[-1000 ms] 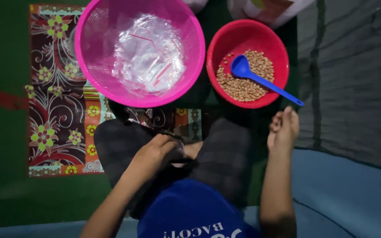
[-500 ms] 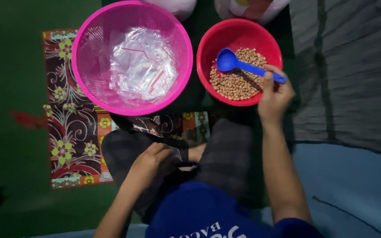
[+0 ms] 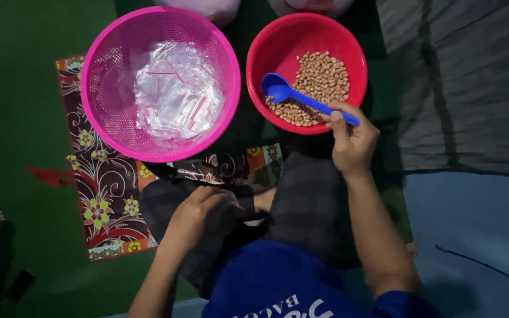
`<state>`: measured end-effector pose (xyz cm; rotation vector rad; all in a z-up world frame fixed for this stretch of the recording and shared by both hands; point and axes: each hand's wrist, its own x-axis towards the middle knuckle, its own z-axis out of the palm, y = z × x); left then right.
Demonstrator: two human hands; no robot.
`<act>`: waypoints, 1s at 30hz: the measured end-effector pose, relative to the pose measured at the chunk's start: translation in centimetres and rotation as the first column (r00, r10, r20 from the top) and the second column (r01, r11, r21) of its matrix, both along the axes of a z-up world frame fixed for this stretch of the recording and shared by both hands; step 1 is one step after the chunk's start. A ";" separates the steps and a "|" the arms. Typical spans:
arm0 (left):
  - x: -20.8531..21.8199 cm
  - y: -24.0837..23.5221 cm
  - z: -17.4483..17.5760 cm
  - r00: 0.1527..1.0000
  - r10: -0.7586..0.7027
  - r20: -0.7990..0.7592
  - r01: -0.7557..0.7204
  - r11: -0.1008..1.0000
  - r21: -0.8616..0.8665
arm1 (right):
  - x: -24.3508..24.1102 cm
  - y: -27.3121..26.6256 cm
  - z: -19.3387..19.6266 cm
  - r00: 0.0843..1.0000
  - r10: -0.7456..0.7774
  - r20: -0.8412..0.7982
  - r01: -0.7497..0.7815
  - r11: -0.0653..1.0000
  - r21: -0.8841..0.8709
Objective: The person scoops peanuts from a red bowl using a blue scoop and pours them into small plastic bags. They then tie the bags and place them into a pink basket. This process is repeated multiple times.
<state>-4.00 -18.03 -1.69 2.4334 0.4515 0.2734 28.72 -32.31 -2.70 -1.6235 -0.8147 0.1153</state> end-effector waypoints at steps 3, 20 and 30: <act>0.8 0.6 1.2 1.000 -0.005 0.018 0.005 1.000 -0.020 | 1.4 -0.4 -2.4 0.971 -0.007 -0.237 0.036 0.992 0.120; 9.1 6.7 6.7 0.949 -0.005 0.315 -0.052 0.983 0.174 | 1.3 -2.2 2.5 0.966 -0.042 -0.256 0.124 0.941 0.316; 10.9 11.0 6.3 0.920 0.268 0.285 -0.297 0.953 0.065 | -4.2 2.7 9.3 0.984 0.103 -0.143 -0.047 0.934 0.353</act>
